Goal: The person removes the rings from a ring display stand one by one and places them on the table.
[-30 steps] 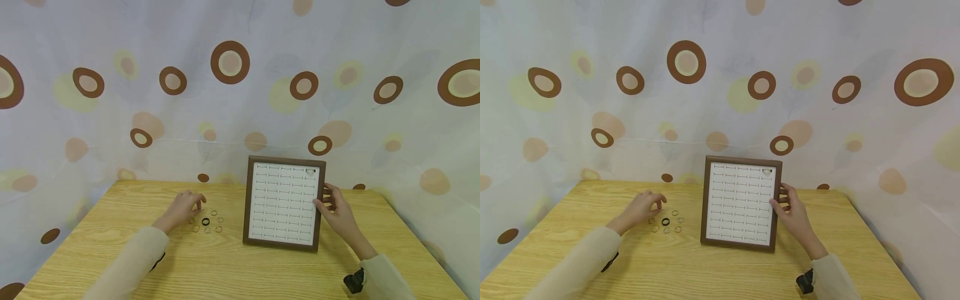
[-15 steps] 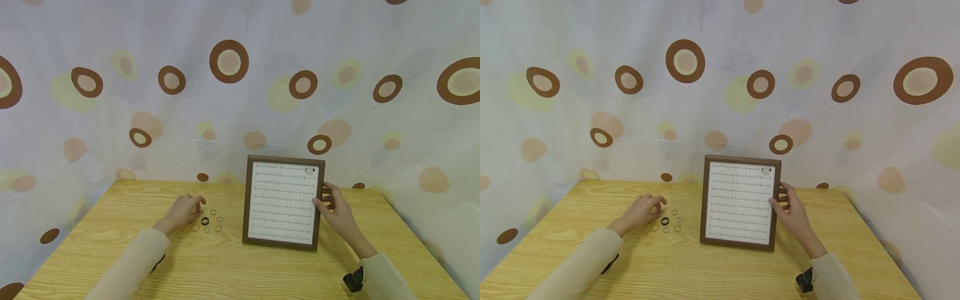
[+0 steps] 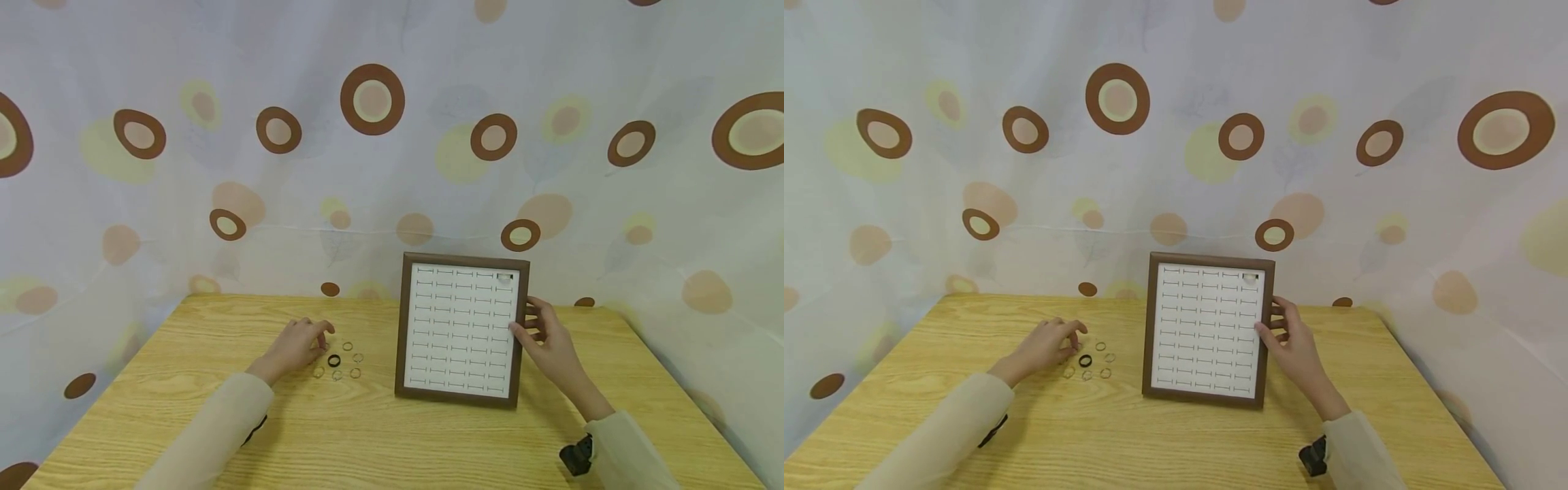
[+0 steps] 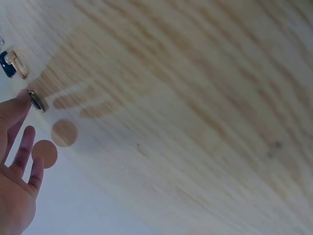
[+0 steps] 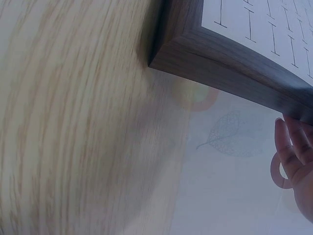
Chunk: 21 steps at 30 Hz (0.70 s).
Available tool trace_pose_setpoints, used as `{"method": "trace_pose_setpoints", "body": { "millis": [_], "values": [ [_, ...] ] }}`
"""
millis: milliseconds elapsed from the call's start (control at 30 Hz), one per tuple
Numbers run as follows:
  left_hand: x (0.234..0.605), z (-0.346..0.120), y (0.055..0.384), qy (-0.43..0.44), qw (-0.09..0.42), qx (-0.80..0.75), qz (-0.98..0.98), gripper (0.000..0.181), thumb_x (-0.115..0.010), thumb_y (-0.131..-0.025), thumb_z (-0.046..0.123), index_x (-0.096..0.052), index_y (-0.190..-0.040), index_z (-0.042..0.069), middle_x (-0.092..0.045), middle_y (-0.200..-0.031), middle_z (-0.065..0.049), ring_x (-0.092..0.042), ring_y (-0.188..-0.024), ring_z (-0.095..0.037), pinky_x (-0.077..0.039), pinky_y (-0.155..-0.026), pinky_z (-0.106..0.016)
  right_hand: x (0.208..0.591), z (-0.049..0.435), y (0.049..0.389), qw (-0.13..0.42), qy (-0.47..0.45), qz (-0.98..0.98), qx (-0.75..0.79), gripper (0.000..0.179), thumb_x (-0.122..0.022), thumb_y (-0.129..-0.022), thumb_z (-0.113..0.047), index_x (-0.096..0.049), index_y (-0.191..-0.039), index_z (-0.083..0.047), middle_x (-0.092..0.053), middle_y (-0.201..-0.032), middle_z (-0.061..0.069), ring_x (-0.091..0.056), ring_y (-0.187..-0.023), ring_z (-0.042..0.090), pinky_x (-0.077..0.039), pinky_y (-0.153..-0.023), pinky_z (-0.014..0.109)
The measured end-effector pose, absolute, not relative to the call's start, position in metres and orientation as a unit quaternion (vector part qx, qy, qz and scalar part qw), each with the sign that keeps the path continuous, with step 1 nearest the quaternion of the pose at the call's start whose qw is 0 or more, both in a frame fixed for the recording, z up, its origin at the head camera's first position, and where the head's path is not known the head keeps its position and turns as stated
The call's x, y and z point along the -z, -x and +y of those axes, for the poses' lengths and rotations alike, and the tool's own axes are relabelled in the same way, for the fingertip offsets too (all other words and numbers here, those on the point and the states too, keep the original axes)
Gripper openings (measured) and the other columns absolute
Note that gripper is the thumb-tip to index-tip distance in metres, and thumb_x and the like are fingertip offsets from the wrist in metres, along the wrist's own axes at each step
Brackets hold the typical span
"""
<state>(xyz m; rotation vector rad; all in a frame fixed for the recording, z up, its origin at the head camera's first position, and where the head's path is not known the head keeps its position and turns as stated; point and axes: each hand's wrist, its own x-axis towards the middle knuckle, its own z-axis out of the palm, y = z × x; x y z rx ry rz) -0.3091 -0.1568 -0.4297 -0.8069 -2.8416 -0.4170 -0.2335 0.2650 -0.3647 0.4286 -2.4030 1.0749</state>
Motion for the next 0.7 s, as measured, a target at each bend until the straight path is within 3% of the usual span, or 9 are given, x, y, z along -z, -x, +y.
{"method": "trace_pose_setpoints", "body": {
  "millis": [367, 700],
  "values": [
    [0.412, -0.151, 0.310, 0.292, 0.100, 0.129, -0.942, 0.034, -0.069, -0.081, 0.017, -0.058, -0.113, 0.015, -0.063, -0.086, 0.006, -0.055, -0.090, -0.021, -0.040, -0.086, -0.050, 0.366, 0.266, 0.235, 0.238, -0.161, -0.874, -0.392, 0.051, -0.058, -0.087, -0.003, -0.034, -0.131, 0.006, -0.056, -0.113, 0.022, -0.051, -0.086, -0.005, -0.046, -0.067, 0.015],
    [0.372, -0.125, 0.307, 0.344, 0.169, 0.115, -0.916, 0.032, -0.069, -0.080, 0.024, -0.060, -0.111, 0.019, -0.063, -0.089, 0.006, -0.056, -0.088, -0.017, -0.040, -0.077, -0.038, 0.366, 0.266, 0.235, 0.238, -0.157, -0.875, -0.392, 0.051, -0.058, -0.086, -0.003, -0.034, -0.131, 0.007, -0.056, -0.112, 0.022, -0.051, -0.085, -0.007, -0.046, -0.067, 0.015]
  ]
}}
